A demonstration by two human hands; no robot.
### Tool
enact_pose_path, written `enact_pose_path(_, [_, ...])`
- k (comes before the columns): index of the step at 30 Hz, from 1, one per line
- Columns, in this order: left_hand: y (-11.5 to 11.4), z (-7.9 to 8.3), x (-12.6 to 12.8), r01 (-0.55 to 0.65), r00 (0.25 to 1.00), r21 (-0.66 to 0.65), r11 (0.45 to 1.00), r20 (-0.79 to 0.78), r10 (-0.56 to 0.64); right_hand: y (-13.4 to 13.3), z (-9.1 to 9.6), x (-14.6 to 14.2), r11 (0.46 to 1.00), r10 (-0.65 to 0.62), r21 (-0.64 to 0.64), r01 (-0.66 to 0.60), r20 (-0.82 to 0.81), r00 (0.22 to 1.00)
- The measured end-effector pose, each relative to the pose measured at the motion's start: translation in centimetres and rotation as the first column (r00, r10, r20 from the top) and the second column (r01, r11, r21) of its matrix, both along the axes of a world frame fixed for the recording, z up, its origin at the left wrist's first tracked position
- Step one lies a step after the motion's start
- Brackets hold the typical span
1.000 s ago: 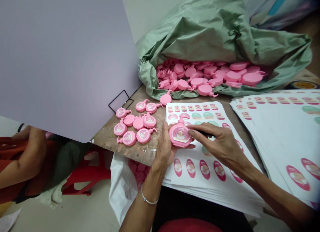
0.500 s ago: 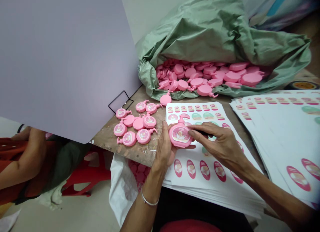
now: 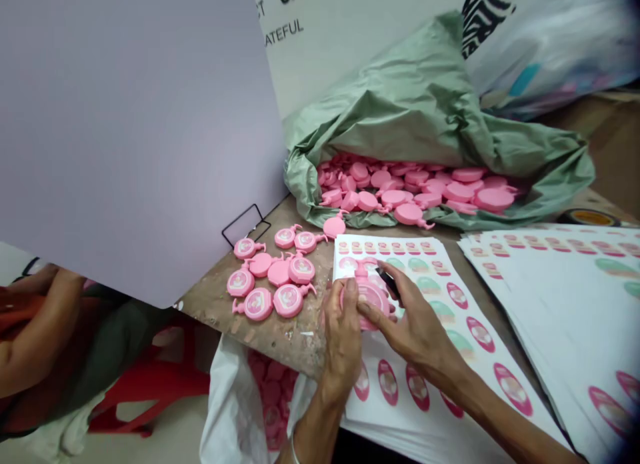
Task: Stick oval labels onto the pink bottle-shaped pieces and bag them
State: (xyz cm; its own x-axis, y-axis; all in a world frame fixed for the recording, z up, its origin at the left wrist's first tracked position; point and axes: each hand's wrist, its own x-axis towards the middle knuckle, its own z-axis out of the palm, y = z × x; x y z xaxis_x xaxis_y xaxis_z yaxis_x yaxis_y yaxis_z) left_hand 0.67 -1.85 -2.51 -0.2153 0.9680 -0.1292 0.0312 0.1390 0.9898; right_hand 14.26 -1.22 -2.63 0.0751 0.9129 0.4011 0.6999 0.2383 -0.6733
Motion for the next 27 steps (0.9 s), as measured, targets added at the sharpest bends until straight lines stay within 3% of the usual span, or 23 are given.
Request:
enact_pose_path(3, [1.3, 0.2, -2.4, -0.095, 0.992, 0.071, 0.993, -0.082, 0.101, 3.1, -0.9, 1.2, 0.989, -0.076, -0.129, 0.070, -0.044, 0.996])
enact_pose_path(6, [4.2, -0.1, -6.6, -0.185, 0.928, 0.219, 0.958, -0.282, 0.243, 8.8, -0.7, 2.1, 0.971, 0.018, -0.239, 0.007, 0.103, 0.995])
enact_pose_path(8, [6.5, -0.6, -9.5, -0.219, 0.846, 0.307, 0.926, -0.412, 0.337, 13.1, -0.4, 1.4, 0.946, 0.015, -0.318, 0.064, 0.239, 0.971])
enact_pose_path(12, [8.9, -1.1, -12.1, -0.155, 0.663, 0.512, 0.845, -0.581, 0.473, 20.1, -0.6, -1.8, 0.900, -0.058, -0.403, 0.165, 0.266, 0.962])
enact_pose_path(14, [8.6, -1.0, -11.7, -0.130, 0.639, 0.598, 0.791, -0.560, 0.528, 21.9, -1.1, -3.0, 0.887, -0.075, -0.426, 0.178, 0.248, 0.966])
enact_pose_path(16, [7.8, -0.8, -10.6, -0.117, 0.703, 0.613, 0.781, -0.504, 0.501, 22.6, -1.4, -3.4, 0.889, -0.072, -0.428, 0.160, 0.215, 0.974])
enact_pose_path(19, [7.2, -0.4, -8.5, -0.062, 0.849, 0.549, 0.833, -0.411, 0.334, 21.9, -1.0, -3.1, 0.913, -0.027, -0.401, 0.080, 0.138, 0.990])
enact_pose_path(24, [8.0, 1.3, -5.8, -0.071, 0.970, 0.408, 0.910, -0.184, 0.159, 18.2, 2.9, -1.6, 0.937, 0.125, -0.321, -0.135, -0.053, 0.991])
enact_pose_path(25, [8.0, 1.8, -5.4, -0.033, 0.992, 0.366, 0.930, -0.105, 0.076, 17.1, 3.9, -1.2, 0.921, 0.206, -0.314, -0.230, -0.108, 0.973])
enact_pose_path(27, [7.4, 2.6, -4.7, 0.157, 0.973, 0.232, 0.960, 0.128, -0.190, 14.3, 5.4, -0.2, 0.806, 0.439, -0.318, -0.499, -0.244, 0.865])
